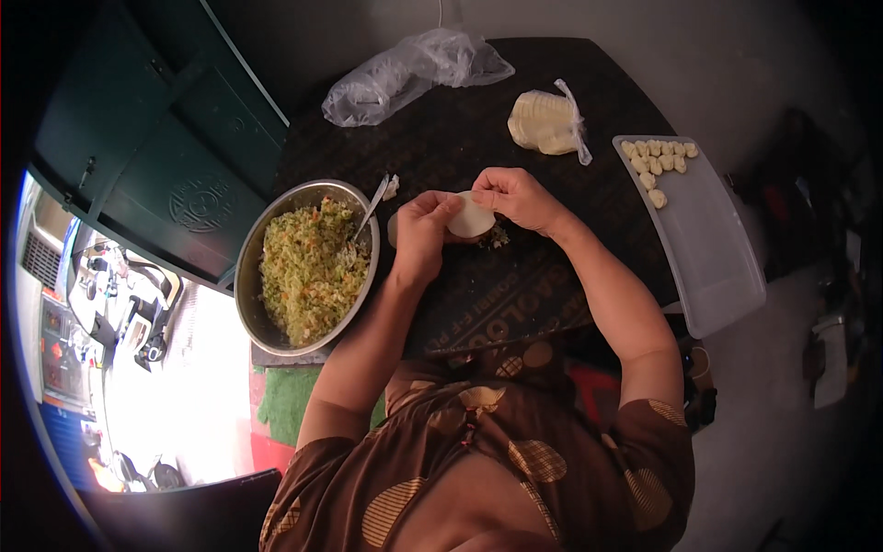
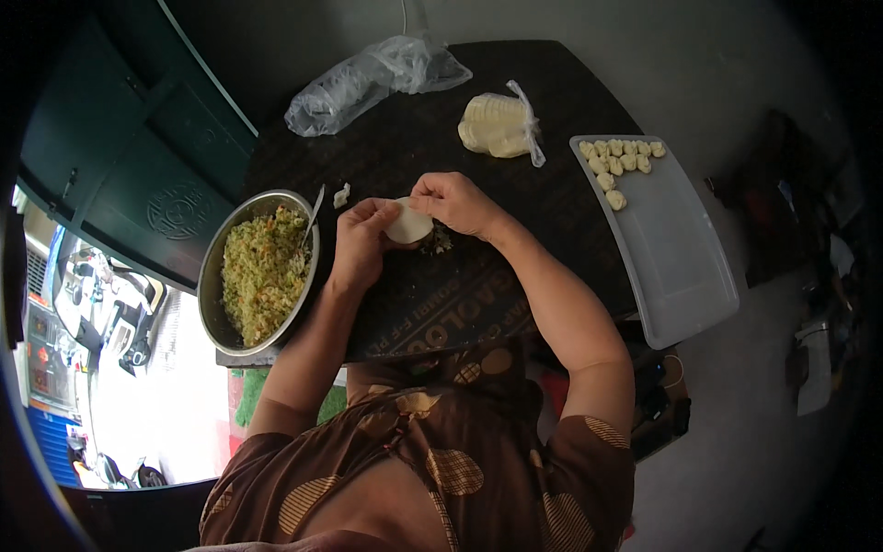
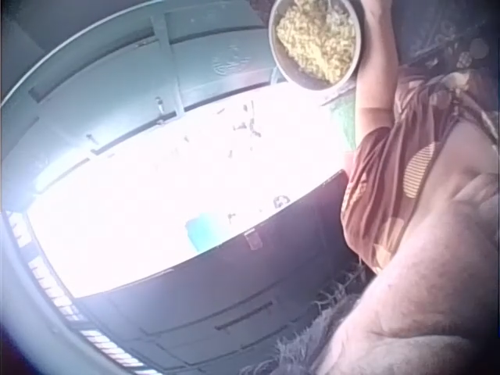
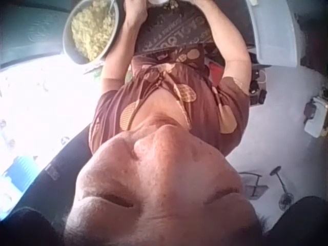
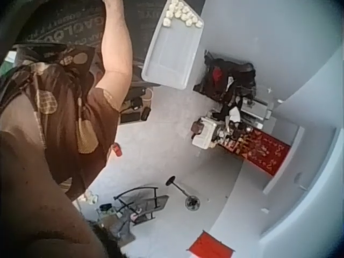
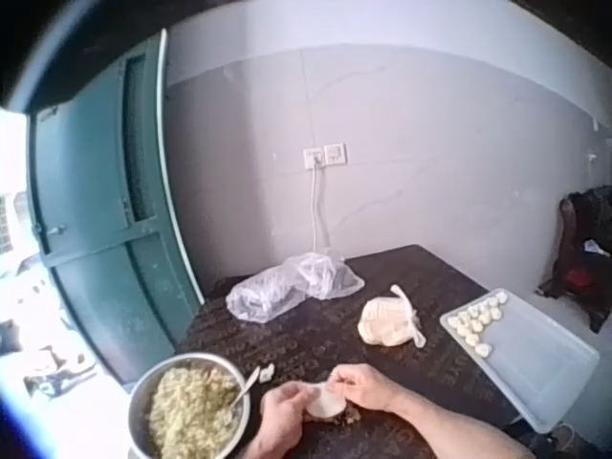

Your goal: Filling and sealing individual dumpling wrappers with a vegetable mixture.

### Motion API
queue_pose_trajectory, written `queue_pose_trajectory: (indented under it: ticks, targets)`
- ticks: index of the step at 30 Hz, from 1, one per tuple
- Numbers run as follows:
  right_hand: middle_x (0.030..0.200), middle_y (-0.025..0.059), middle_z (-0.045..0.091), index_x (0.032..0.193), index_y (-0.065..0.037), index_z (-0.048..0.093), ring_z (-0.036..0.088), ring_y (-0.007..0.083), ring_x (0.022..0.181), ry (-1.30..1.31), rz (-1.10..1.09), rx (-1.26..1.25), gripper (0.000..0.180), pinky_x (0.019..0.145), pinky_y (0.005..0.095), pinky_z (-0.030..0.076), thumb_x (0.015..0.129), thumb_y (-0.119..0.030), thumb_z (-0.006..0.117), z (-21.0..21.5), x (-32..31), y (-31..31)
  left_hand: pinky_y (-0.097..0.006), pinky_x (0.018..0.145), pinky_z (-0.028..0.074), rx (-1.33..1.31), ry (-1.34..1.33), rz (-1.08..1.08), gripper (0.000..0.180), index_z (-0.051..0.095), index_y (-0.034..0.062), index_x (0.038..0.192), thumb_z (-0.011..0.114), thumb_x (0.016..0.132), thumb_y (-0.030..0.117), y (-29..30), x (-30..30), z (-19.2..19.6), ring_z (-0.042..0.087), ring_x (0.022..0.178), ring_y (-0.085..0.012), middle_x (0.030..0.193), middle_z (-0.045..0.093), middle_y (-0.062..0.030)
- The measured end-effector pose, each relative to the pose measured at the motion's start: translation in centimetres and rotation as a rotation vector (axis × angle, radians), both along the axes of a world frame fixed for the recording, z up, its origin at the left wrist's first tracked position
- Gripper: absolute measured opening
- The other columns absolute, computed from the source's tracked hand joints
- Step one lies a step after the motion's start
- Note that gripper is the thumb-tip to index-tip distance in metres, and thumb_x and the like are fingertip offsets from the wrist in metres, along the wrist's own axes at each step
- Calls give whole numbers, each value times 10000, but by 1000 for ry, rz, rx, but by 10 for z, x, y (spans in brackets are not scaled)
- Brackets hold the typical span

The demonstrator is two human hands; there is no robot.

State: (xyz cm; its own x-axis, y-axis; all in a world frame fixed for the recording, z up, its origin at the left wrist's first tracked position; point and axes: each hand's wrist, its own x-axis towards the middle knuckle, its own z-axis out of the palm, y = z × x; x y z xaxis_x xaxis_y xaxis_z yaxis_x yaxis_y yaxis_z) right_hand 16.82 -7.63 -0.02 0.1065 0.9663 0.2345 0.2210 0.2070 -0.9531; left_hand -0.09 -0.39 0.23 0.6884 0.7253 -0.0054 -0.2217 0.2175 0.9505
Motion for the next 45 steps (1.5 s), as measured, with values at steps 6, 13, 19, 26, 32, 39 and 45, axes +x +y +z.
queue_pose_trajectory:
  ticks: [6,13,19,26,32,39,45]
  targets:
    - [716,-54,525,808,-33,590,447,25,667,-101,-36,58,124,573,202,380,887,-129,595,-2,0,2,-339,624,595,-28,33,-138,172,550,-82,935,573,887,81,-2,2,4,662,757,-237,888,638,-172]
    - [726,-50,538,821,-35,604,461,27,695,58,-50,-25,142,603,205,387,891,-157,592,4,3,-2,-342,662,594,-10,-5,-70,172,538,-88,978,567,875,48,-1,2,3,662,776,-247,918,637,-177]
    - [689,-51,530,802,-20,599,456,32,667,-62,-72,68,145,577,222,390,887,-137,598,0,-1,1,-329,633,599,20,31,-112,182,529,-104,965,538,905,68,-3,3,4,663,756,-245,896,630,-177]
    - [689,-52,533,779,-22,597,453,36,665,-62,-148,44,159,578,223,387,891,-135,597,0,2,0,-340,652,597,-30,10,-87,192,527,-97,991,532,912,78,-3,1,4,660,778,-241,911,624,-177]
    - [719,-43,552,807,-22,607,471,34,679,62,-41,-16,160,590,215,399,893,-156,606,5,1,-1,-339,667,593,21,-9,-73,195,496,-83,1020,534,913,75,-3,1,3,655,795,-237,930,615,-171]
    - [734,-35,566,822,-31,608,497,37,694,-77,29,-20,156,603,213,416,894,-170,615,-1,1,1,-324,650,589,104,21,-112,196,479,-61,1044,526,914,77,-6,2,4,637,802,-220,930,595,-154]
    - [736,-36,567,823,-32,609,493,32,699,25,-27,-4,140,605,212,416,897,-151,600,-2,-1,1,-323,647,589,52,38,-72,208,485,-66,1035,544,905,86,-5,2,7,646,787,-222,921,601,-155]
